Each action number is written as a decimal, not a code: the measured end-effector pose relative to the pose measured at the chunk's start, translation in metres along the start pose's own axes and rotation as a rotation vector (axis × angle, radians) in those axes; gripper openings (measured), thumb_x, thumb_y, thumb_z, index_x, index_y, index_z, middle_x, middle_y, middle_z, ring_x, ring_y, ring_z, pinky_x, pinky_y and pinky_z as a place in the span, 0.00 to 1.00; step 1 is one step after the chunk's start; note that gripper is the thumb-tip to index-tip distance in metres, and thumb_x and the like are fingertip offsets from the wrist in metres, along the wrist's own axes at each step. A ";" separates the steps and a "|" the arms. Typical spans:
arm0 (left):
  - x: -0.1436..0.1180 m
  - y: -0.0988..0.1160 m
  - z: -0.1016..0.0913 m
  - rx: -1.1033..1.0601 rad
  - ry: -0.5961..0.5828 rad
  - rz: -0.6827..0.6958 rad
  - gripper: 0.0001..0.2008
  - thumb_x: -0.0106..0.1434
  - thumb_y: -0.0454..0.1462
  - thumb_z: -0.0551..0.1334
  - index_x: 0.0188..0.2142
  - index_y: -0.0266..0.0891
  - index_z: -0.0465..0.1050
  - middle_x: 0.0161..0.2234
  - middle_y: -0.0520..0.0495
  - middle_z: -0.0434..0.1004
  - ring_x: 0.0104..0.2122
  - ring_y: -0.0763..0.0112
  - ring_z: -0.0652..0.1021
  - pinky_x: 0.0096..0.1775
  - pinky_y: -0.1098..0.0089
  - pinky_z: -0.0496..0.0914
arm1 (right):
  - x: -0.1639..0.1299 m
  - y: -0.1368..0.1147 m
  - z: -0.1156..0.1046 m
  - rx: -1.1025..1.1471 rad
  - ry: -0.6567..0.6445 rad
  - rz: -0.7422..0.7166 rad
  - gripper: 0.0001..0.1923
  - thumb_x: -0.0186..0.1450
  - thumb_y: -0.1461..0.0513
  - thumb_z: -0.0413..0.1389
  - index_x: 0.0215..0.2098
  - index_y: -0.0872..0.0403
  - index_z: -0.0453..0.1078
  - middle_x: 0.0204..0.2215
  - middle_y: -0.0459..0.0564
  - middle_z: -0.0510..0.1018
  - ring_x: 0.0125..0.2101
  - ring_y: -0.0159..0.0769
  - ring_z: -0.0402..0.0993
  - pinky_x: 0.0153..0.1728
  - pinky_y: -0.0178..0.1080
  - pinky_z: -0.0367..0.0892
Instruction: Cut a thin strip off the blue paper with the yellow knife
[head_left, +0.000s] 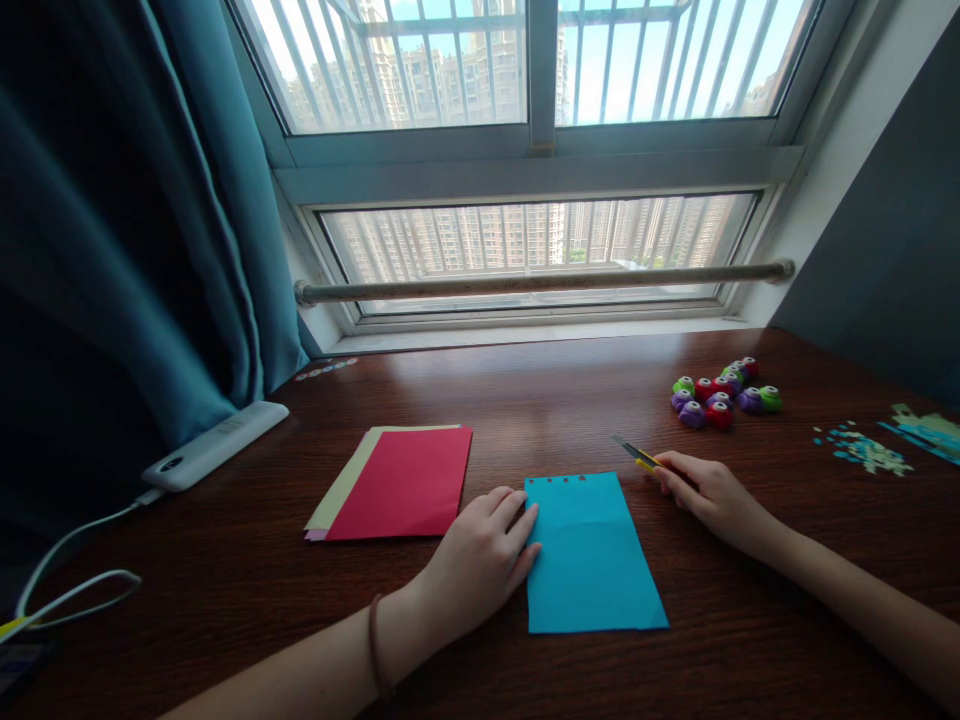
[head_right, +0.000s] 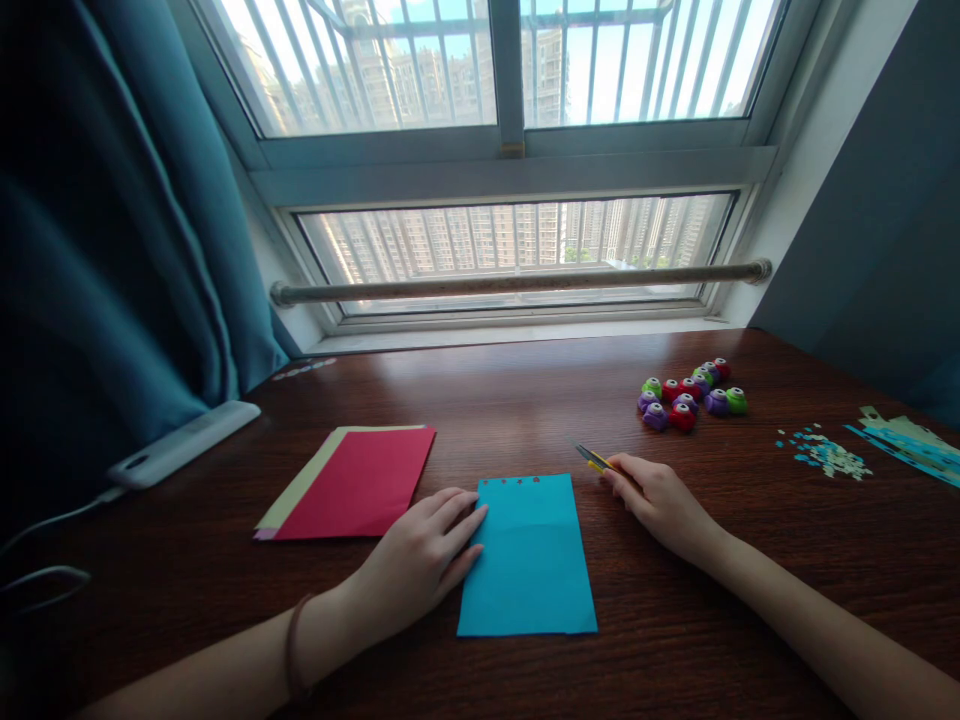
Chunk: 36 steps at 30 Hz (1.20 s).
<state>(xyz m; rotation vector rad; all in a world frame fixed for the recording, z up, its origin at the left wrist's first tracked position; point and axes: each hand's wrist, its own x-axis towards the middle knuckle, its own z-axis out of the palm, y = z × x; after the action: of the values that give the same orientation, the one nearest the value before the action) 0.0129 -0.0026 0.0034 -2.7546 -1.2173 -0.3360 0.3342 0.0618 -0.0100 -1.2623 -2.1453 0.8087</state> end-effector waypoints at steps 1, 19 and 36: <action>0.000 0.000 0.000 0.001 0.000 -0.001 0.18 0.66 0.38 0.54 0.52 0.30 0.65 0.48 0.36 0.66 0.47 0.52 0.66 0.48 0.54 0.67 | 0.000 0.000 0.000 -0.001 0.002 -0.002 0.13 0.70 0.54 0.44 0.39 0.54 0.64 0.26 0.44 0.68 0.25 0.31 0.64 0.29 0.34 0.59; 0.000 0.001 0.000 -0.008 0.005 0.000 0.17 0.66 0.38 0.54 0.52 0.30 0.65 0.48 0.36 0.66 0.47 0.52 0.67 0.48 0.53 0.67 | 0.000 0.000 0.001 -0.011 -0.002 -0.005 0.13 0.70 0.54 0.44 0.39 0.54 0.64 0.26 0.44 0.68 0.25 0.31 0.64 0.28 0.34 0.58; 0.001 0.001 -0.001 0.008 0.013 0.004 0.17 0.66 0.38 0.54 0.52 0.32 0.65 0.47 0.37 0.66 0.47 0.53 0.67 0.47 0.54 0.68 | 0.000 -0.004 -0.001 -0.019 -0.003 -0.001 0.15 0.69 0.54 0.44 0.39 0.55 0.65 0.26 0.46 0.69 0.25 0.33 0.65 0.28 0.35 0.60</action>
<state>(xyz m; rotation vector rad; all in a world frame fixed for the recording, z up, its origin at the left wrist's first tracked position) 0.0136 -0.0028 0.0046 -2.7434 -1.2076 -0.3475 0.3328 0.0604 -0.0067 -1.2706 -2.1601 0.7920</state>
